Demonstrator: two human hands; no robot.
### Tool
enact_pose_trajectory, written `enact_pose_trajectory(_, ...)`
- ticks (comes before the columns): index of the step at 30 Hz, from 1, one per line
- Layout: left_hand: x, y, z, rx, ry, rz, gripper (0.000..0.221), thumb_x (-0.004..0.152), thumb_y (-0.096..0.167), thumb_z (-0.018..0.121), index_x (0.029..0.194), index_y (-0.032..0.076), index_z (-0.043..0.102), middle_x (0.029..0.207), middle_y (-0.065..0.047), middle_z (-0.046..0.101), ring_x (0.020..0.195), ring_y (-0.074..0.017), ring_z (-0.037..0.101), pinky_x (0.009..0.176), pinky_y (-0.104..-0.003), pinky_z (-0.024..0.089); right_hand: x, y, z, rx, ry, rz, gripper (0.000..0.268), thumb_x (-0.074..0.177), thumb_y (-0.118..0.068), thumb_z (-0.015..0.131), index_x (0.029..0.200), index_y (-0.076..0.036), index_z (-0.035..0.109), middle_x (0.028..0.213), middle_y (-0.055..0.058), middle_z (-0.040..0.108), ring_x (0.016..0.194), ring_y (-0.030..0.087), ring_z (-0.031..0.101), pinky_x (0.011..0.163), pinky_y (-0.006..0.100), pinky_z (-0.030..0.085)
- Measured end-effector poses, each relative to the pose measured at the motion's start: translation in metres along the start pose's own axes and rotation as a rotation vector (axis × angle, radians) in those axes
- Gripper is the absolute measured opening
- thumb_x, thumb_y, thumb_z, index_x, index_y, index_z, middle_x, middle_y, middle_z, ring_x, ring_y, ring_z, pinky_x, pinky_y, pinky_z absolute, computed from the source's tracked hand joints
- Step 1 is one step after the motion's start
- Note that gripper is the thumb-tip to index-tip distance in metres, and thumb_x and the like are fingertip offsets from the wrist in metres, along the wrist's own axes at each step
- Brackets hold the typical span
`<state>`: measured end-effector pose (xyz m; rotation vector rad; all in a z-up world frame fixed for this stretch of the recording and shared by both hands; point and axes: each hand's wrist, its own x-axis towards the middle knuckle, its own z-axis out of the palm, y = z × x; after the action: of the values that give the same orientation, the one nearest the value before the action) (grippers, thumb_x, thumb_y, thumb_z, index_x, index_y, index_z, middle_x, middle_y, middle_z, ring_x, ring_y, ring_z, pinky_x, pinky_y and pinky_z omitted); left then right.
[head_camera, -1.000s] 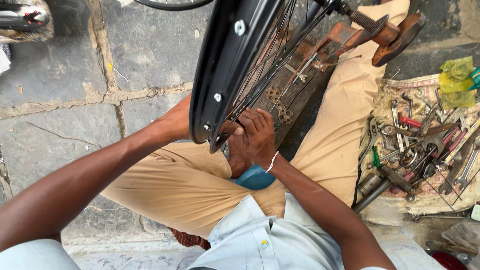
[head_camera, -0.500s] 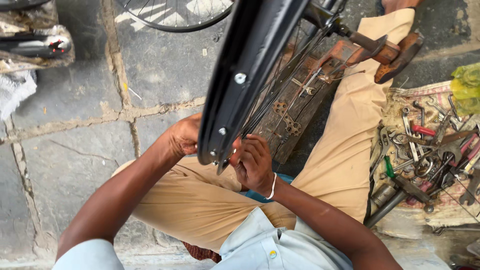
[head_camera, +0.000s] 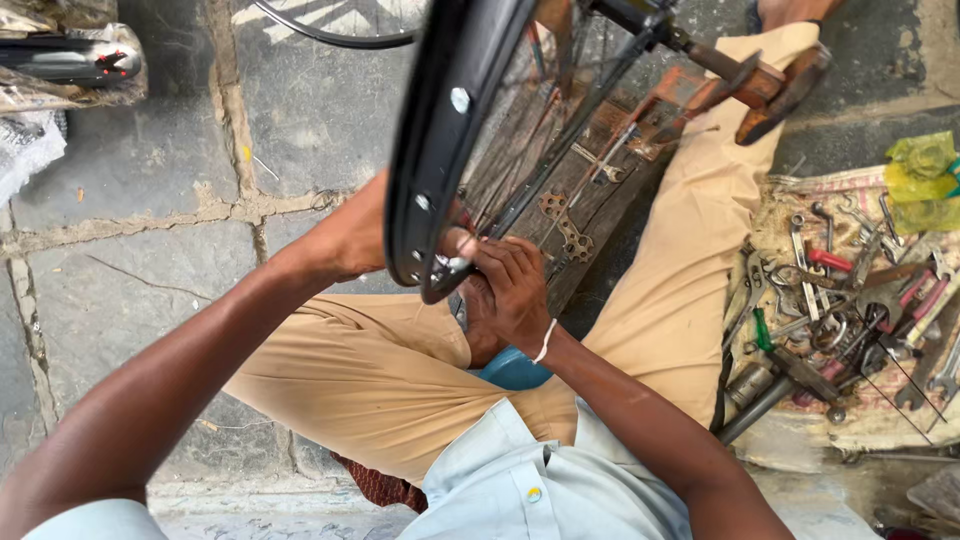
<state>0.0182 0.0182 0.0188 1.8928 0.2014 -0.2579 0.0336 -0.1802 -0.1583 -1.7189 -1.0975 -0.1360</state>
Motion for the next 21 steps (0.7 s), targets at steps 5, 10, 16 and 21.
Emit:
enact_pose_trajectory(5, -0.009, 0.004, 0.005, 0.265, 0.021, -0.26, 0.057, 0.081, 0.058, 0.074, 0.071, 0.004, 0.06, 0.066, -0.011, 0.057, 0.061, -0.0197, 0.056, 0.052, -0.038, 0.044, -0.003, -0.002, -0.003, 0.043, -0.019, 0.007, 0.03, 0.094, -0.016, 0.074, 0.117, -0.003, 0.061, 0.119, 0.013, 0.067, 0.116, 0.031, 0.065, 0.108, 0.05, 0.043)
enact_pose_trajectory(10, -0.015, 0.007, 0.008, 0.473, -0.009, -0.138, 0.056, 0.095, 0.054, 0.068, 0.077, 0.002, 0.058, 0.072, -0.015, 0.056, 0.068, -0.022, 0.053, 0.059, -0.039, 0.047, -0.007, 0.005, 0.001, 0.006, -0.028, 0.043, 0.029, 0.091, -0.011, 0.073, 0.118, -0.004, 0.063, 0.121, 0.012, 0.068, 0.119, 0.031, 0.065, 0.109, 0.05, 0.043)
enact_pose_trajectory(16, -0.009, -0.02, -0.001, -0.009, -0.107, -0.472, 0.04, 0.083, 0.045, 0.073, 0.106, 0.013, 0.079, 0.092, -0.008, 0.079, 0.082, -0.014, 0.073, 0.072, -0.031, 0.059, -0.003, 0.005, -0.001, 0.02, -0.038, 0.039, 0.038, 0.091, -0.013, 0.076, 0.125, -0.002, 0.063, 0.121, 0.012, 0.068, 0.117, 0.03, 0.065, 0.107, 0.05, 0.043)
enact_pose_trajectory(21, -0.005, -0.048, 0.002, -0.289, -0.224, -0.345, 0.039, 0.086, 0.032, 0.079, 0.112, 0.003, 0.079, 0.095, -0.008, 0.079, 0.081, -0.0117, 0.068, 0.07, -0.026, 0.055, -0.006, 0.009, 0.0, 0.028, -0.033, 0.049, 0.04, 0.088, -0.018, 0.078, 0.123, -0.003, 0.063, 0.119, 0.013, 0.067, 0.116, 0.032, 0.064, 0.107, 0.049, 0.043)
